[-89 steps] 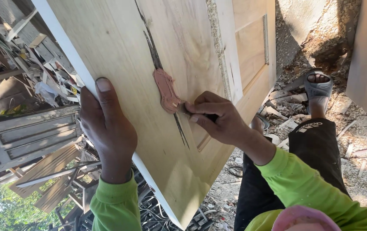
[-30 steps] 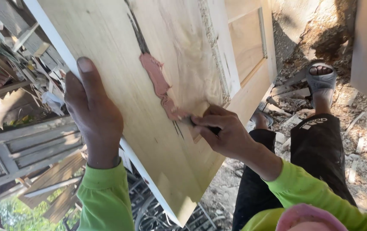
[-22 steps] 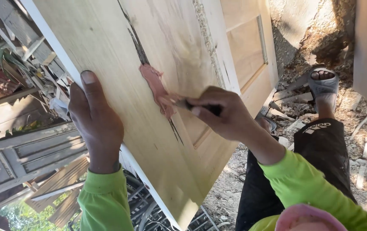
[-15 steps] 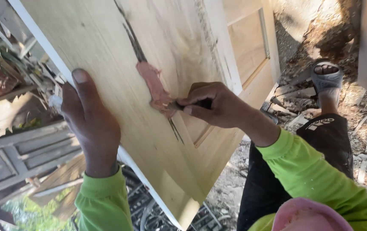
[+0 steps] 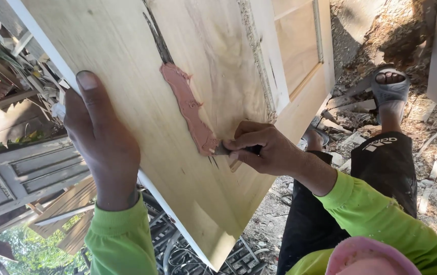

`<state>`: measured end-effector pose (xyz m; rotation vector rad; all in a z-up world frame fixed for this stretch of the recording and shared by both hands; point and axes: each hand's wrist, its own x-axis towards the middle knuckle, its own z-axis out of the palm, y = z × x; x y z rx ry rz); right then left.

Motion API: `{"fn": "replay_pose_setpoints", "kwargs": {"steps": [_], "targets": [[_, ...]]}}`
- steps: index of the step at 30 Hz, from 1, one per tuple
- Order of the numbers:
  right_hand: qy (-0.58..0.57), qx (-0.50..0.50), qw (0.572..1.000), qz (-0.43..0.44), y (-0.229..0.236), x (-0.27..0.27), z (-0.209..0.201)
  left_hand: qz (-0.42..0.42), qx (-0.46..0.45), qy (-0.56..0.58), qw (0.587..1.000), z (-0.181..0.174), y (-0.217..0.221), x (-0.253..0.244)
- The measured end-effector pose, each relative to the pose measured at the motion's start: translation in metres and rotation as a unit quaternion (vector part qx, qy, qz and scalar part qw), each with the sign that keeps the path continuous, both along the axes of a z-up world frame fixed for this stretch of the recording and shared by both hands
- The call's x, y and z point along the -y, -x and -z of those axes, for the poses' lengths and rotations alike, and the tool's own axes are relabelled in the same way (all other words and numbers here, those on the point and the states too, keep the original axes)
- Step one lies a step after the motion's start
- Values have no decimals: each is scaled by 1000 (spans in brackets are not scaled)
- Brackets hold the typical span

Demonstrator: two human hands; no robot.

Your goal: Applying wood filler to a wooden door using a putty knife and a brush to repair cracks

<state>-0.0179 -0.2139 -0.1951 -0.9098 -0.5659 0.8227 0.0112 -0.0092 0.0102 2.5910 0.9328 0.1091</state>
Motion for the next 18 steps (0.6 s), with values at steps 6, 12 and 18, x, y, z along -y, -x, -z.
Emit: {"fn": "replay_pose_setpoints", "kwargs": {"steps": [6, 12, 18], "targets": [[4, -13, 1000, -9, 15, 22, -8, 11, 10, 1, 1000, 1, -1, -1], [67, -3, 995, -68, -2, 51, -41, -12, 6, -1, 1000, 3, 1, -5], [19, 49, 998, -22, -29, 34, -39, -28, 14, 7, 999, 4, 0, 1]]}}
